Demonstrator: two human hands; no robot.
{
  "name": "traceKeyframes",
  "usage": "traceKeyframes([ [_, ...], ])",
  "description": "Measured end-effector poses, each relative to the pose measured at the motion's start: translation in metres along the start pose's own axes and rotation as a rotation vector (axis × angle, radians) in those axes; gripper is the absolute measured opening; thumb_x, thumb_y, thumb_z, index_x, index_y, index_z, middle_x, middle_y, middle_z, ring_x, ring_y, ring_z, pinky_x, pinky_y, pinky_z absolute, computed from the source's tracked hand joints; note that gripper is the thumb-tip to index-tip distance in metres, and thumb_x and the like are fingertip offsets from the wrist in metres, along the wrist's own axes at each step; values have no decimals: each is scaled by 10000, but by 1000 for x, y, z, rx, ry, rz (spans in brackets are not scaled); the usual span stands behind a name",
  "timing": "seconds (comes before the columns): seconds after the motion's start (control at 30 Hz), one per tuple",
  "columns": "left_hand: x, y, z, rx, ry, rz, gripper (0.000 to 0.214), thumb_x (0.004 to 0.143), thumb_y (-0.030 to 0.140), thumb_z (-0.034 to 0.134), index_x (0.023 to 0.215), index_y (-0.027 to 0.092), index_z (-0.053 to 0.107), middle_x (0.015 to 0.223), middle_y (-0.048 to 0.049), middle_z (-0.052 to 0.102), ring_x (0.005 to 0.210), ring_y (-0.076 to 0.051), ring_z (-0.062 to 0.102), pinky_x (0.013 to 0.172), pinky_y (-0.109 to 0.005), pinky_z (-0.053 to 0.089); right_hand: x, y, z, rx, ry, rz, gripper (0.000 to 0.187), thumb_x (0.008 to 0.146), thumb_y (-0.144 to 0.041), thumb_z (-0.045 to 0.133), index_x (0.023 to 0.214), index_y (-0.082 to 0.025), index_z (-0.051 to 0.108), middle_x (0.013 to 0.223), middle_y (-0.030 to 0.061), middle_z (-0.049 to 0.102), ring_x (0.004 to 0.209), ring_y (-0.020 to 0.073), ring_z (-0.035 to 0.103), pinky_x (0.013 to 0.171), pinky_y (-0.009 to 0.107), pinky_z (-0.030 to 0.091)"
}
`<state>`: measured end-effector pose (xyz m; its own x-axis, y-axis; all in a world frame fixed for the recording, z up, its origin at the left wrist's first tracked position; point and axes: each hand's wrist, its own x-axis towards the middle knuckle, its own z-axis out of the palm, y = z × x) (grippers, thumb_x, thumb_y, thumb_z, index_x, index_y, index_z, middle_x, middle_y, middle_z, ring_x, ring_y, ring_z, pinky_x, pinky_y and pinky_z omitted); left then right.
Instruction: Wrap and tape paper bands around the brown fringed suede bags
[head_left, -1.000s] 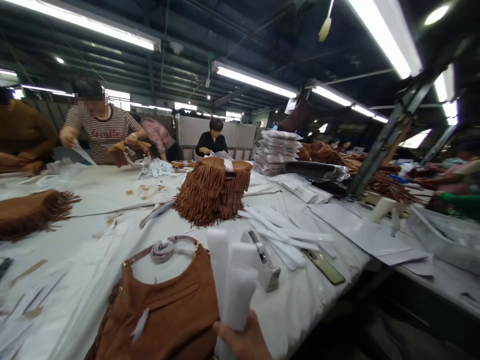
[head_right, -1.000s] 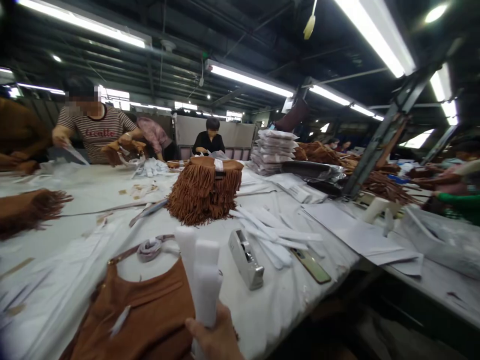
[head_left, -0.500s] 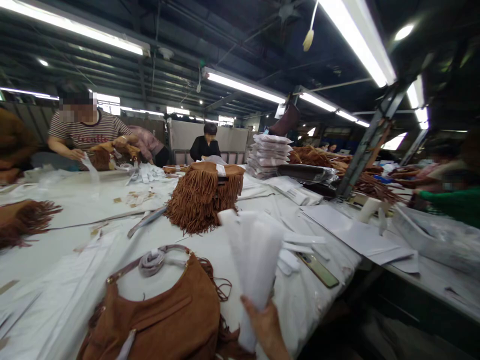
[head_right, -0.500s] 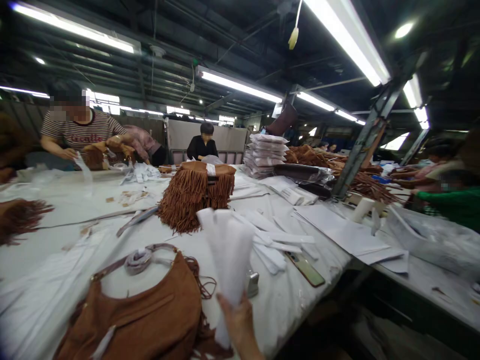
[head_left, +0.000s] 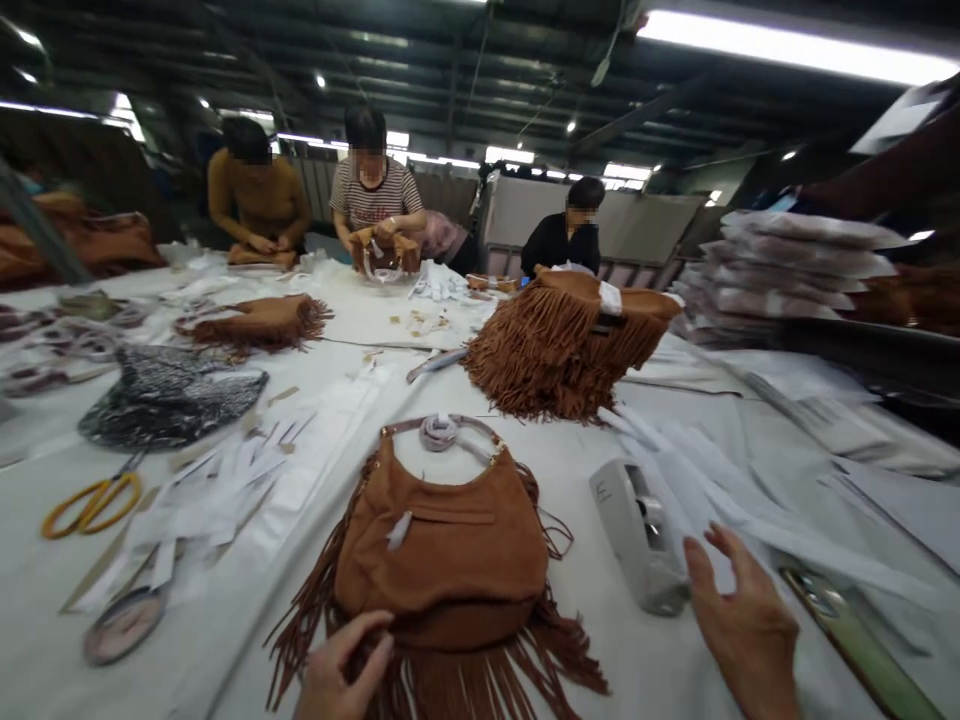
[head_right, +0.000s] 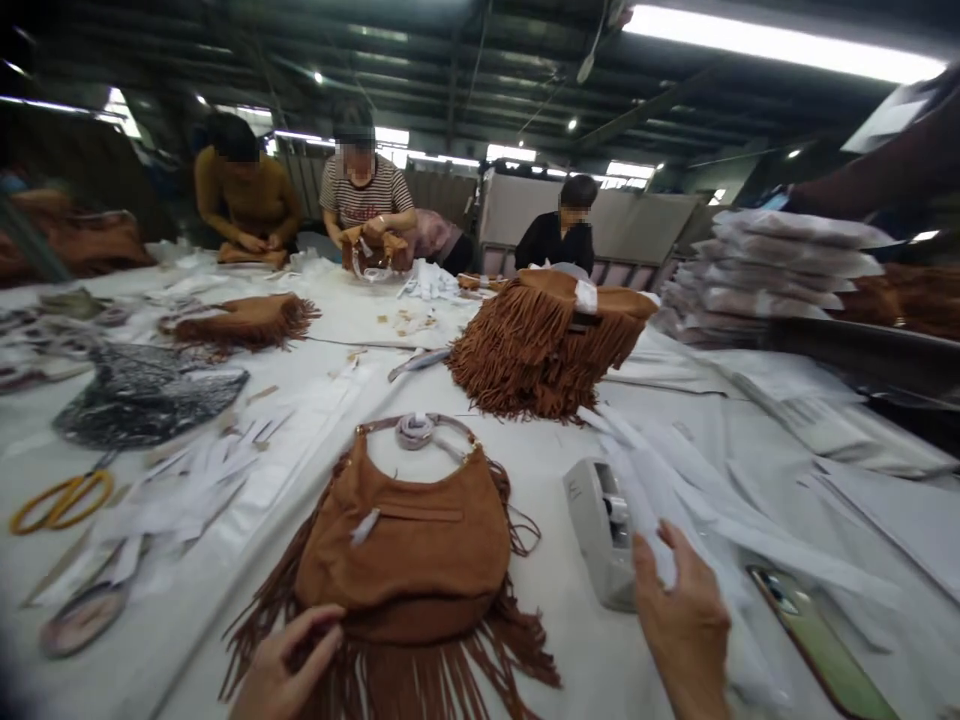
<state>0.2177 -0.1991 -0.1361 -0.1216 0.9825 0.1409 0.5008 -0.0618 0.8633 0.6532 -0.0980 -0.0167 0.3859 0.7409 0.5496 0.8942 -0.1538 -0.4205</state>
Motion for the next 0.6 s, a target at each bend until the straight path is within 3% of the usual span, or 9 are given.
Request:
traceKeyframes([
  [0.13, 15, 11, -23, 277, 152, 166, 455, 836, 424, 587, 1231, 201, 554, 1116, -92, 644, 1018, -227, 608, 893, -362, 512, -38, -52, 44, 222, -365, 124, 719, 757, -677, 422, 1211, -136, 558, 1016, 148, 678, 869, 288, 643, 739, 391, 503],
  [0.27, 30, 24, -26, 569, 35, 391, 673, 776, 442, 666, 1370, 225, 436, 1384, -129, 465, 1265, -328, 408, 1071, -560, 298, -66, -73, 97, 285, -673, 176, 728, 766, -637, 412, 1251, -104, 515, 951, 137, 695, 905, 278, 653, 832, 391, 498],
  [0.4, 39, 20, -9, 717, -64, 519, 574, 807, 338, 648, 1346, 263, 466, 1407, -101, 449, 1286, -324, 362, 1090, -608, 188, -72, -80, 133, 237, -695, 137, 728, 749, -589, 472, 1279, -91, 481, 1181, 187, 618, 1084, 316, 591, 931, 430, 460],
  [0.6, 49, -3, 14, 690, -6, 537, 373, 812, 271, 646, 1179, 283, 580, 1225, -59, 583, 1175, -274, 451, 1093, -602, 137, -67, -64, 166, 260, -635, 117, 584, 719, -432, 492, 1183, -85, 562, 1117, 166, 655, 1019, 290, 627, 896, 390, 488],
])
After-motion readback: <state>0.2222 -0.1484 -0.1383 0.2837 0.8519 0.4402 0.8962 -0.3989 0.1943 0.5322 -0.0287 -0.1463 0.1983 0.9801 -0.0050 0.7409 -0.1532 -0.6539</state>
